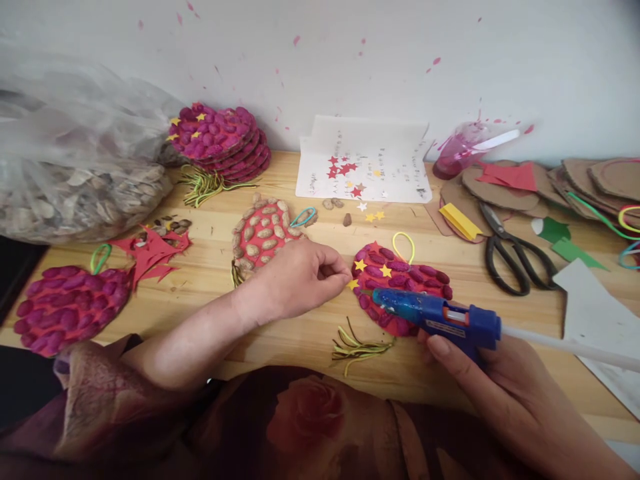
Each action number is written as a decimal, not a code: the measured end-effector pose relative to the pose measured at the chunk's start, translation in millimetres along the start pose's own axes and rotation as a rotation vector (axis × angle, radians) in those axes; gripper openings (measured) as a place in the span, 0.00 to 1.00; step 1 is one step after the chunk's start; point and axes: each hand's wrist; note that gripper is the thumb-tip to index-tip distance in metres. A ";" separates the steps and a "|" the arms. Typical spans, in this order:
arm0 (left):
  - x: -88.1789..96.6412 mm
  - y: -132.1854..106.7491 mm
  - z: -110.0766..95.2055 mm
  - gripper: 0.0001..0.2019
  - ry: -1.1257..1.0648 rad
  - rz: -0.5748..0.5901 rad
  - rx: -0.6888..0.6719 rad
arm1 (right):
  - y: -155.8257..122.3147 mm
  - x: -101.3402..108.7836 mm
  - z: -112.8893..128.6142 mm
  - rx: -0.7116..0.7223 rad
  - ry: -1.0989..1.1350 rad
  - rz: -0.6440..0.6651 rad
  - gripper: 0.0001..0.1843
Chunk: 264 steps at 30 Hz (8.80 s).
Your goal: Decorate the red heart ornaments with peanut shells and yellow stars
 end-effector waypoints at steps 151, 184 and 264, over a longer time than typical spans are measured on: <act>-21.4 -0.2 2.1 0.06 -0.145 -0.170 0.026 | 15.9 -7.0 -7.8 -0.582 0.821 -0.208 0.22; -22.7 2.9 1.2 0.05 -0.042 -0.191 0.019 | 18.1 -7.1 -16.9 -0.568 0.766 -0.119 0.26; -20.1 92.8 -21.6 0.12 1.046 -0.173 -0.504 | 23.1 -8.8 -26.5 -0.566 1.140 -0.152 0.23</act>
Point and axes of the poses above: each hand's wrist, its own y-axis towards the middle knuckle, its own x-axis out of the back of the hand, z = x × y, and after that the axes turned 9 degrees about -z, right-handed
